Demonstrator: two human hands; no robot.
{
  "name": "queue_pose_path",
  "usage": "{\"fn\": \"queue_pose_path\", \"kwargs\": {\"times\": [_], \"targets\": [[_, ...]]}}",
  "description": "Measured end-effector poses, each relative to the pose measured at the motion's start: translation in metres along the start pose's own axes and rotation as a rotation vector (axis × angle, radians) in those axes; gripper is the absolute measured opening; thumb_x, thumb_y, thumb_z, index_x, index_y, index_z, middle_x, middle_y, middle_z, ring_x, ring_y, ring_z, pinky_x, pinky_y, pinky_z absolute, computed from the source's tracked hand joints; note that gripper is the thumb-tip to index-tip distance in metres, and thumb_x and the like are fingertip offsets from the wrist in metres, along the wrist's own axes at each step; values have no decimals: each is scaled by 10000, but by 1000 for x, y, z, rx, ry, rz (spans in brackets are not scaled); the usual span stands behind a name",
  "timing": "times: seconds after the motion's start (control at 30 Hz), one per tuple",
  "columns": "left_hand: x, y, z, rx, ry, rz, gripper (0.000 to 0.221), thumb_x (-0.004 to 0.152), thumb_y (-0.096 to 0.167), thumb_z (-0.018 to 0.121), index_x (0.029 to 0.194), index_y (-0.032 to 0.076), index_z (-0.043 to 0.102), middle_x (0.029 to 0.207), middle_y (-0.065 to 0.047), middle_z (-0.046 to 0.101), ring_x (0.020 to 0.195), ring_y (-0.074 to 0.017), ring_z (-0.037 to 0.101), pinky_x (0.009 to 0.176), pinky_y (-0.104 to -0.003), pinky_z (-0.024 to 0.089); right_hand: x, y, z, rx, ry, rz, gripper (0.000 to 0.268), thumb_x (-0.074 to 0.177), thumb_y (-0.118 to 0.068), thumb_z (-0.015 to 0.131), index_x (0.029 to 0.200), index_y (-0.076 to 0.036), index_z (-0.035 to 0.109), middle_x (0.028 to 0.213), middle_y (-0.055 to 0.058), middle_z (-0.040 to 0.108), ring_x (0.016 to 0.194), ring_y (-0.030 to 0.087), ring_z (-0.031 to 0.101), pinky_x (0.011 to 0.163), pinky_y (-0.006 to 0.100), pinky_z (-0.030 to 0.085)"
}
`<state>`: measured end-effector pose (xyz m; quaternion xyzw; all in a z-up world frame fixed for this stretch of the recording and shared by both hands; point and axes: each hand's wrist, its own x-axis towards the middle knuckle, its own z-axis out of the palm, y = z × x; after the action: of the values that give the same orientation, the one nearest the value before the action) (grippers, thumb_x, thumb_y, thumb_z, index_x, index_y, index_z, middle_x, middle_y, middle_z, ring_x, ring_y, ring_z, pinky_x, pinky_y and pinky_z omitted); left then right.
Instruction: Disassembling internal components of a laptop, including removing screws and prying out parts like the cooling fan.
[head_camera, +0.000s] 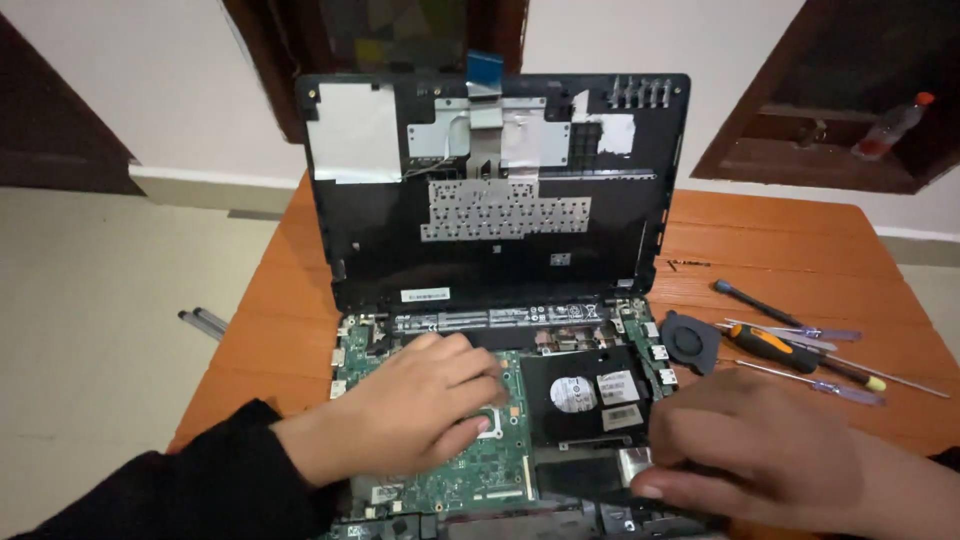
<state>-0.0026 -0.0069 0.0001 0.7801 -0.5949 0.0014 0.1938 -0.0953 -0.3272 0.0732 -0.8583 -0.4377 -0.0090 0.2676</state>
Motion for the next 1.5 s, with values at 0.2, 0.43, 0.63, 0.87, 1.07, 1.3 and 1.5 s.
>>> {"fn": "queue_pose_path", "kwargs": {"times": [0.2, 0.43, 0.63, 0.87, 1.07, 1.3, 1.5], "targets": [[5, 10, -4, -76, -27, -124, 191, 940, 163, 558, 1116, 133, 628, 1153, -66, 595, 1026, -271, 537, 858, -435, 404, 3, 1, -1, 60, 33, -22, 275, 995, -302, 672, 806, -143, 551, 686, -21, 645, 510, 182, 590, 467, 320, 441], [6, 10, -4, -105, -50, -151, 193, 925, 163, 573, 1108, 128, 623, 1145, -58, 594, 1003, -265, 523, 850, -426, 396, 7, -3, -5, 67, -15, 4, 272, 1010, -318, 678, 820, -146, 588, 691, -2, 632, 535, 229, 599, 488, 363, 429], [3, 10, -3, -81, -36, -134, 208, 950, 175, 558, 1136, 122, 634, 1141, -59, 595, 993, -264, 528, 833, -425, 398, 8, -1, -3, 62, -4, -66, 274, 998, -276, 694, 817, -130, 550, 690, -8, 613, 515, 207, 573, 473, 328, 433], [2, 11, -1, -51, -20, -111, 202, 956, 189, 539, 1130, 126, 619, 1155, -57, 588, 980, -262, 511, 827, -423, 384, 9, -14, 2, -70, -33, -122, 315, 1036, -304, 648, 811, -127, 517, 670, 13, 539, 519, 231, 523, 465, 372, 374], [1, 10, -1, -32, 7, -93, 188, 947, 174, 530, 1108, 135, 617, 1130, -51, 588, 972, -262, 515, 840, -427, 400, 12, -11, -1, -96, -16, -53, 296, 1022, -339, 649, 818, -154, 538, 631, 1, 564, 504, 227, 556, 489, 349, 411], [2, 13, -4, -51, -12, -99, 178, 975, 190, 518, 1113, 140, 619, 1128, -46, 594, 975, -250, 514, 841, -423, 400, 4, 18, 0, -11, 37, 397, 302, 929, -396, 757, 775, -191, 597, 580, -29, 593, 500, 155, 484, 508, 314, 399], [1, 13, -6, -29, -51, 44, 350, 1028, 372, 539, 1259, 125, 628, 1206, -97, 584, 1001, -288, 522, 834, -455, 380, 20, 9, -19, 37, 248, 151, 232, 954, -263, 704, 792, -164, 570, 737, -47, 559, 709, 147, 519, 706, 293, 403]]}}
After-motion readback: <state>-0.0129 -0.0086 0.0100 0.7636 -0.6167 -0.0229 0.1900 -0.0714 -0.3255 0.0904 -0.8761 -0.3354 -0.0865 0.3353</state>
